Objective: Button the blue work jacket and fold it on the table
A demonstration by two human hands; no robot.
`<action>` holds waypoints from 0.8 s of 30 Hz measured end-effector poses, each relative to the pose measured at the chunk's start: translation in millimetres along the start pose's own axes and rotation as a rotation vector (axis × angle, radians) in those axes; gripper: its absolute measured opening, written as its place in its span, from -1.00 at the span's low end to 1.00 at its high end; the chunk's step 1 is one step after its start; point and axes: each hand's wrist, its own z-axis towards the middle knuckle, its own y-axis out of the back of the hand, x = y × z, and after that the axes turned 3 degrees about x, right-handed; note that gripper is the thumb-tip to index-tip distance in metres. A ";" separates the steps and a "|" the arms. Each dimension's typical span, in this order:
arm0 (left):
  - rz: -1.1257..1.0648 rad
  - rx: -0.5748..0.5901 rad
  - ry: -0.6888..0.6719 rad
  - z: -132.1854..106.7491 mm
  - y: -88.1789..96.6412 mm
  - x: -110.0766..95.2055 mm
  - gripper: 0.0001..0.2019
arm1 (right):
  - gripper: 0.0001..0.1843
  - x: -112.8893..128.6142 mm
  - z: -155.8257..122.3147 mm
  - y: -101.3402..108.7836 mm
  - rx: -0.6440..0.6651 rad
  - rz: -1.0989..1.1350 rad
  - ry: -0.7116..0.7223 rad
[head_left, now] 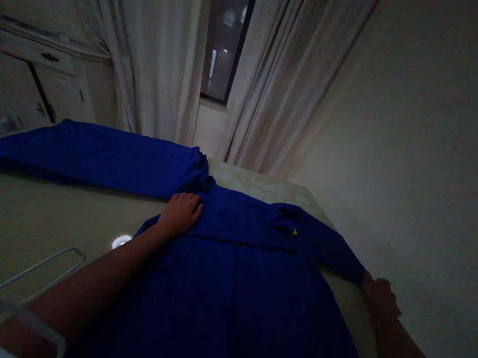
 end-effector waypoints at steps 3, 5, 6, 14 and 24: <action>-0.006 -0.012 0.005 -0.1 -1.2 -0.4 -0.62 | -0.27 8.9 -4.8 8.3 -0.059 0.122 0.129; -0.017 -0.020 0.011 -0.1 -1.1 -1.4 -0.61 | -0.33 31.4 -15.0 11.6 -0.190 0.198 0.193; -0.026 -0.021 0.013 -0.1 -0.9 -2.0 -0.61 | -0.34 48.4 -24.9 11.7 -0.259 0.248 0.272; -0.583 -0.125 0.194 8.3 6.8 10.2 -0.42 | -0.42 186.3 -196.7 -45.4 0.103 0.384 1.557; -1.123 -0.084 0.718 34.2 32.3 36.7 -0.22 | -0.34 180.4 -255.6 -83.7 0.255 0.175 1.609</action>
